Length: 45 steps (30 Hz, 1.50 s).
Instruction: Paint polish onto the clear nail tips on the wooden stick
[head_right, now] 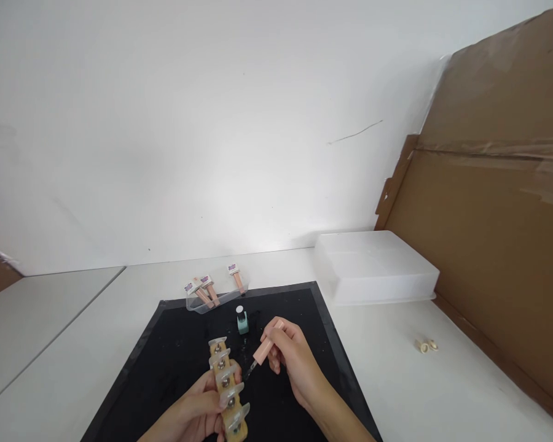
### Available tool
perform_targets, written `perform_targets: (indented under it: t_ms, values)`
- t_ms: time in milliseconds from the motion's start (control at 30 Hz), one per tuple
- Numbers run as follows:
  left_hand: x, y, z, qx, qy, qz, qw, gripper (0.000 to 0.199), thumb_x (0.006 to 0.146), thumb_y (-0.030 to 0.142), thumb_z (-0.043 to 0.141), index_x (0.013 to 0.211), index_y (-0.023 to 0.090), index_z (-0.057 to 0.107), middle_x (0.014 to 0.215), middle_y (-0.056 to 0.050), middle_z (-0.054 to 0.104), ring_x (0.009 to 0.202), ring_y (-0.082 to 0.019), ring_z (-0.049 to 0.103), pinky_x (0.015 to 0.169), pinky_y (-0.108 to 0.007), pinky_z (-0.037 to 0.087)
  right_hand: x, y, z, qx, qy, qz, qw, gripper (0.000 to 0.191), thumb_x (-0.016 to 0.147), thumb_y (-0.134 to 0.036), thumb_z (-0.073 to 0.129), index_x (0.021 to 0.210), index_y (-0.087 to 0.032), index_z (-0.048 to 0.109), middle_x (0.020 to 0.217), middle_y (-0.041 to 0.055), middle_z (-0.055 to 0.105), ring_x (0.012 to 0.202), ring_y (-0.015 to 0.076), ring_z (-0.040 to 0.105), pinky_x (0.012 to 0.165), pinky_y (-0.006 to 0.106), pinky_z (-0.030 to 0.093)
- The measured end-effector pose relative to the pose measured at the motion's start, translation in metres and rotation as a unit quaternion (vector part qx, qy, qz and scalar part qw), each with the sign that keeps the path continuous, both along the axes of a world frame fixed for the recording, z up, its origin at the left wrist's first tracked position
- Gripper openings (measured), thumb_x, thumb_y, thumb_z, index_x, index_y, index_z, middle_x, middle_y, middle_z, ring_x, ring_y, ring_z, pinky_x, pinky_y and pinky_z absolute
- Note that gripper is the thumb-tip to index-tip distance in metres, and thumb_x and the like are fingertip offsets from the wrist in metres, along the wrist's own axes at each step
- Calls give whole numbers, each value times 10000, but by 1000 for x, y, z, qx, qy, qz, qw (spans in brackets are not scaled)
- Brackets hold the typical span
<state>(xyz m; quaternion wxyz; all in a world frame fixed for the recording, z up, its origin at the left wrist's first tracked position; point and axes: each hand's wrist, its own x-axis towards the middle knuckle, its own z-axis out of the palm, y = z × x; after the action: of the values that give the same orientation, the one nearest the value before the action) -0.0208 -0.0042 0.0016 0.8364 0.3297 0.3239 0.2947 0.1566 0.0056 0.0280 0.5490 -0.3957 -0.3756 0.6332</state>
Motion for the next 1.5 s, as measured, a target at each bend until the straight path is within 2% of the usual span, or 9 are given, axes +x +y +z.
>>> perform_targets:
  t_ms: [133, 400, 600, 867, 1100, 1300, 1500]
  values:
    - [0, 1, 0, -5, 5, 3, 1000, 265, 581, 133, 661, 819, 161, 548, 590, 28, 585, 471, -102, 568, 428, -197, 445, 0, -1, 1, 5, 22, 21, 1000, 248, 750, -359, 602, 625, -151, 548, 425, -78, 393, 362, 53, 298, 374, 189, 218]
    - [2, 3, -2, -11, 6, 5, 1000, 269, 583, 128, 656, 829, 162, 553, 600, 34, 574, 478, -106, 574, 431, -206, 456, 1, -3, 3, 17, -25, 60, 998, 293, 749, -411, 621, 639, -144, 571, 426, -71, 411, 365, 59, 316, 389, 198, 237]
    - [1, 1, 0, -13, 6, 13, 1000, 259, 588, 108, 653, 825, 157, 561, 607, 36, 561, 489, -104, 571, 436, -210, 464, -1, -1, 0, 22, -46, 3, 999, 224, 742, -323, 599, 602, -156, 546, 421, -73, 406, 370, 63, 298, 393, 201, 240]
    - [-1, -1, -2, 3, -5, 6, 1000, 234, 613, 135, 658, 821, 156, 555, 599, 25, 569, 468, -92, 544, 429, -197, 441, -2, -2, 1, 19, 7, -45, 999, 224, 734, -325, 591, 594, -170, 510, 429, -73, 383, 395, 69, 255, 395, 203, 212]
    - [-3, 1, 8, -13, 7, -20, 1000, 263, 628, 118, 671, 848, 169, 538, 685, 30, 563, 557, -107, 583, 494, -224, 466, -1, -3, 0, 32, 11, 12, 999, 301, 734, -430, 638, 637, -154, 570, 415, -80, 371, 370, 62, 275, 397, 211, 208]
    - [0, 3, 6, -15, -5, -20, 1000, 321, 575, 165, 714, 830, 171, 519, 612, 40, 573, 496, -102, 572, 438, -202, 443, -1, -4, 2, 33, -6, 38, 999, 342, 730, -466, 650, 641, -145, 573, 412, -84, 378, 361, 57, 285, 403, 212, 203]
    - [1, 0, 9, -16, 3, -12, 1000, 272, 603, 132, 687, 817, 163, 523, 633, 25, 596, 511, -105, 584, 460, -206, 448, -1, -4, 3, 50, -27, 63, 996, 368, 740, -494, 630, 647, -143, 570, 440, -76, 398, 366, 54, 286, 396, 209, 206]
